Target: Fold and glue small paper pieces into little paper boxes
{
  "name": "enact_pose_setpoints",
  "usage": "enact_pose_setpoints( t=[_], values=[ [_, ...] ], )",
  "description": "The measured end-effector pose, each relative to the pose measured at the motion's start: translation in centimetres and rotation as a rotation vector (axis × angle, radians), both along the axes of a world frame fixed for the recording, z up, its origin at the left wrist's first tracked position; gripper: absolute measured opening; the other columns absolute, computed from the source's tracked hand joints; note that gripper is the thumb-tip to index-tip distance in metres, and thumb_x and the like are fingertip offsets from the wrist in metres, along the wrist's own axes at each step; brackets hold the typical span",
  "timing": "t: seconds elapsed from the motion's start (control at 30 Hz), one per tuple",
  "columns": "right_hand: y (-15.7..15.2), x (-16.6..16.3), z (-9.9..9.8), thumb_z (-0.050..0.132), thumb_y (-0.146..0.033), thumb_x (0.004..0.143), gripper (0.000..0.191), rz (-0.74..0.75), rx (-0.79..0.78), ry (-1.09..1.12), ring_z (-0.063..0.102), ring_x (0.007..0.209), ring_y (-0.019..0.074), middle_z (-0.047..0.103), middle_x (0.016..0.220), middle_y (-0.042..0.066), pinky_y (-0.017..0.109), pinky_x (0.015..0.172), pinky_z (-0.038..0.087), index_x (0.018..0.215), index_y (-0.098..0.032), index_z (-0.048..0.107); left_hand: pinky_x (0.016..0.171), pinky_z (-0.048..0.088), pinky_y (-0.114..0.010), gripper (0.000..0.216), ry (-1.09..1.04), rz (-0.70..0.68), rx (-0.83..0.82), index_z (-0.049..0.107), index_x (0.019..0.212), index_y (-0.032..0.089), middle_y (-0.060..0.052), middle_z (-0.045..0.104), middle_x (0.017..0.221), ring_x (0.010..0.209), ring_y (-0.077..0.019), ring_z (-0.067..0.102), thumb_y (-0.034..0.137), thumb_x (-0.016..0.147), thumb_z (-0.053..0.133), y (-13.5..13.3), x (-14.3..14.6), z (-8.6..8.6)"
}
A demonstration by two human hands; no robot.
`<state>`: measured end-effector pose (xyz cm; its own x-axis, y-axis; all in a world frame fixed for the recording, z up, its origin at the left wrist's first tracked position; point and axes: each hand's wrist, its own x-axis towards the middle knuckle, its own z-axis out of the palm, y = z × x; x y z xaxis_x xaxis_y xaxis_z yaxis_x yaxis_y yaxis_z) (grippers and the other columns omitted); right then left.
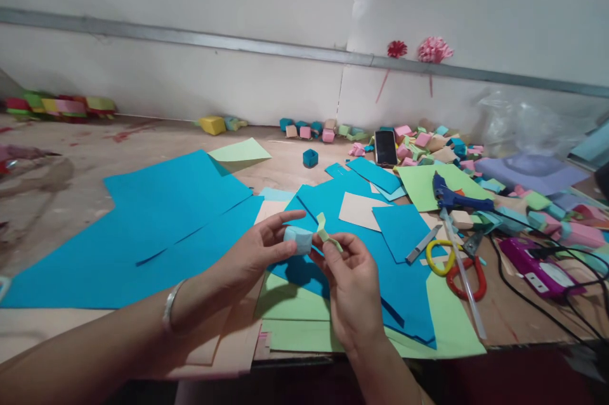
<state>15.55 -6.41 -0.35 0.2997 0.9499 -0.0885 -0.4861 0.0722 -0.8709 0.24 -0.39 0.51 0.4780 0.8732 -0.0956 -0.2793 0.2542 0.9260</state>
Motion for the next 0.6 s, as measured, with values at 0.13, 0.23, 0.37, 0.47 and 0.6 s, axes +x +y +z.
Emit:
enact_pose_setpoints(
  t=[0.13, 0.23, 0.37, 0.47, 0.6],
  values=[
    [-0.6, 1.0, -0.2, 0.073, -0.030, 0.080, 0.013, -0.131, 0.098, -0.536, 0.064, 0.081, 0.0164, 0.067, 0.084, 0.002, 0.030, 0.071, 0.052, 0.085, -0.020, 0.067, 0.066, 0.043, -0.027, 0.063, 0.041, 0.001, -0.078, 0.062, 0.125, 0.018, -0.002, 0.067, 0.077, 0.068, -0.0132, 0.060, 0.027, 0.068, 0.085, -0.2, 0.0, 0.4],
    [-1.3, 1.7, 0.3, 0.070, -0.019, 0.081, 0.002, -0.358, 0.323, -0.952, 0.061, 0.083, 0.0166, 0.064, 0.085, 0.002, 0.029, 0.071, 0.050, 0.083, -0.020, 0.068, 0.061, 0.039, -0.025, 0.066, 0.008, 0.043, -0.190, 0.062, 0.126, 0.018, 0.000, 0.063, 0.071, 0.062, -0.0110, 0.055, 0.030, 0.066, 0.086, -0.6, 0.2, 0.7],
    [-1.8, 1.9, 1.3, 0.067, -0.009, 0.081, 0.014, -0.536, 0.495, -1.280, 0.061, 0.079, 0.0148, 0.064, 0.087, 0.004, 0.027, 0.068, 0.050, 0.090, -0.019, 0.070, 0.053, 0.029, -0.022, 0.076, -0.030, 0.048, -0.284, 0.056, 0.133, 0.020, 0.003, 0.056, 0.063, 0.055, -0.0076, 0.047, 0.025, 0.064, 0.087, -0.6, 0.4, 0.9],
    [-1.7, 1.5, 1.5, 0.065, -0.006, 0.081, 0.020, -0.562, 0.549, -1.409, 0.061, 0.077, 0.0152, 0.064, 0.086, 0.004, 0.028, 0.070, 0.051, 0.095, -0.019, 0.071, 0.053, 0.027, -0.022, 0.078, -0.046, 0.033, -0.294, 0.054, 0.134, 0.019, 0.004, 0.055, 0.062, 0.055, -0.0078, 0.046, 0.020, 0.063, 0.086, -0.5, 0.5, 0.7],
    [-1.6, 1.1, 0.9, 0.063, -0.005, 0.082, 0.026, -0.547, 0.588, -1.471, 0.062, 0.079, 0.0168, 0.064, 0.088, 0.005, 0.030, 0.072, 0.051, 0.103, -0.020, 0.071, 0.055, 0.030, -0.023, 0.077, -0.042, 0.021, -0.312, 0.055, 0.132, 0.016, 0.001, 0.058, 0.066, 0.058, -0.0091, 0.050, 0.019, 0.062, 0.087, -0.6, 0.5, 0.5]
  ],
)
